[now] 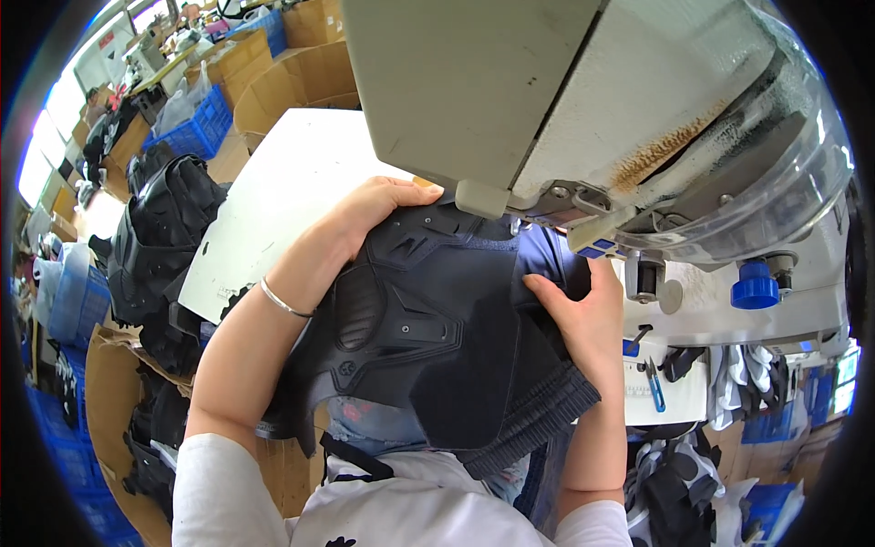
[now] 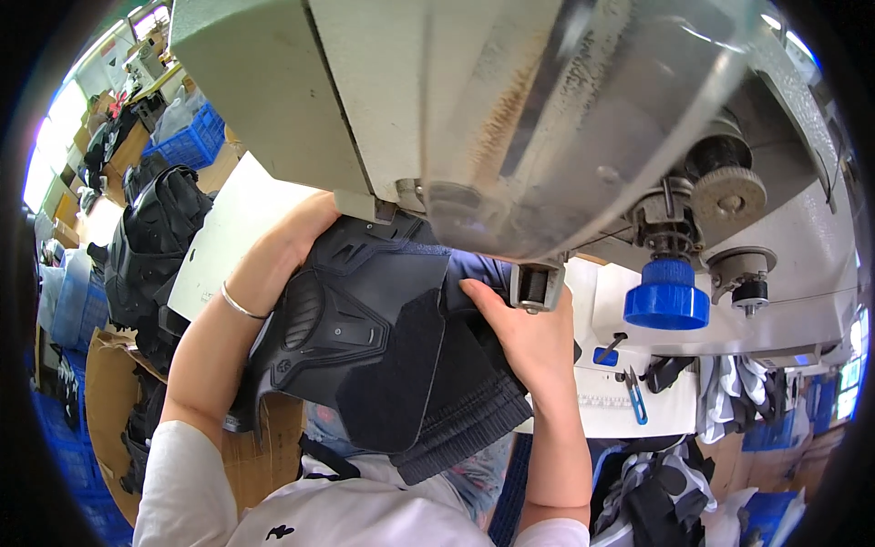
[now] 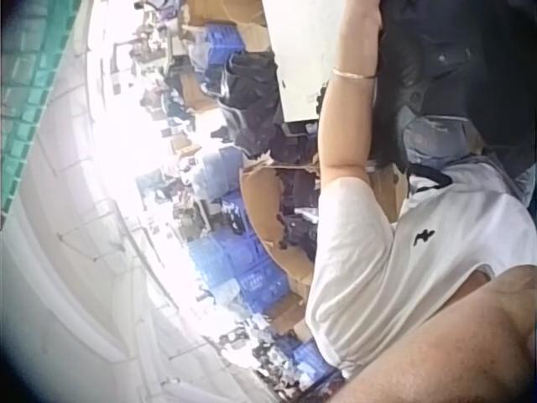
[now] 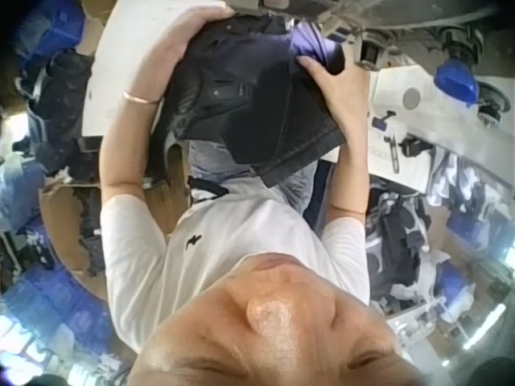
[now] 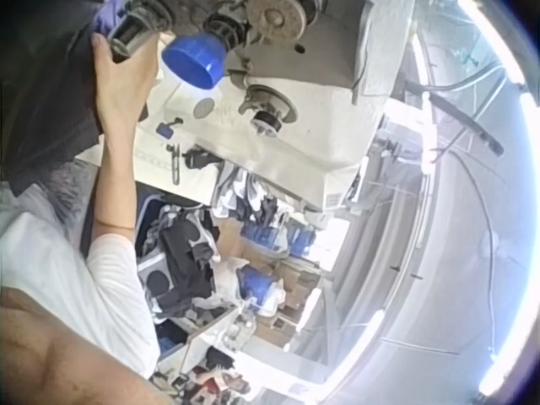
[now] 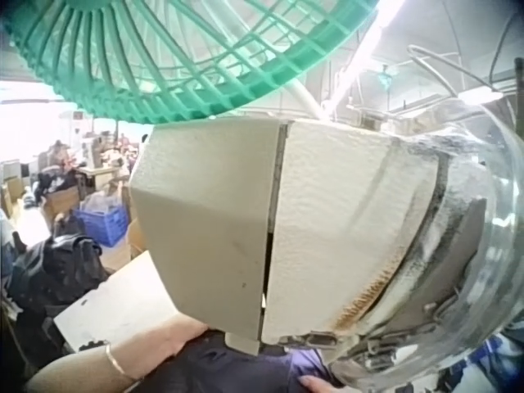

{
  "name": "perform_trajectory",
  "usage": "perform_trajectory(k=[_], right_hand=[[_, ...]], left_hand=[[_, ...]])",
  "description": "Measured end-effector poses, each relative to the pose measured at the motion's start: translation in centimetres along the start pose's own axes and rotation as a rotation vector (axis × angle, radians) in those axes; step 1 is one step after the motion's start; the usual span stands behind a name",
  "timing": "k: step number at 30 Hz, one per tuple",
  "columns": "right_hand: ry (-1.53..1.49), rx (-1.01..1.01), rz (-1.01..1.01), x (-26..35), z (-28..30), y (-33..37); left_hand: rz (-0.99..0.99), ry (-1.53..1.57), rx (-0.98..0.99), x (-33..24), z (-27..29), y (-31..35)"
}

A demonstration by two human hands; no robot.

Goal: Stitching and assembling components of a black protective garment using an industrial sewing machine.

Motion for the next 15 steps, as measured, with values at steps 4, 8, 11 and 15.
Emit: perform_trajectory(k=[4, 8, 11, 15], right_hand=[[0.034, -0.018, -0.019, 0.0, 0.2, -0.1], [0.093, 0.028, -0.073, -0.2, 0.1, -0.3], [0.043, -0.004, -0.005, 0.3, 0.2, -0.5], [0.065, -0.048, 0.02, 0.3, 0.5, -0.4]], left_hand=[[-0.009, -0.025, 0.074, -0.4, -0.7, -0.4], [-0.043, -0.064, -0.019, -1.5, -1.0, 1.0], [-0.187, -0.186, -0.086, -2.5, -0.7, 1.4], [-0.216, -0.172, -0.112, -2.1, -0.7, 1.3]])
Point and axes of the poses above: each hand's wrist, its own y-axis away from the middle knuckle, its own z-axis out of the back of the hand, x = y × z, the point moved 6 cm from there along -y, towards the middle knuckle, and after that the axes turned 7 degrees about -x, right-handed, at the moved point
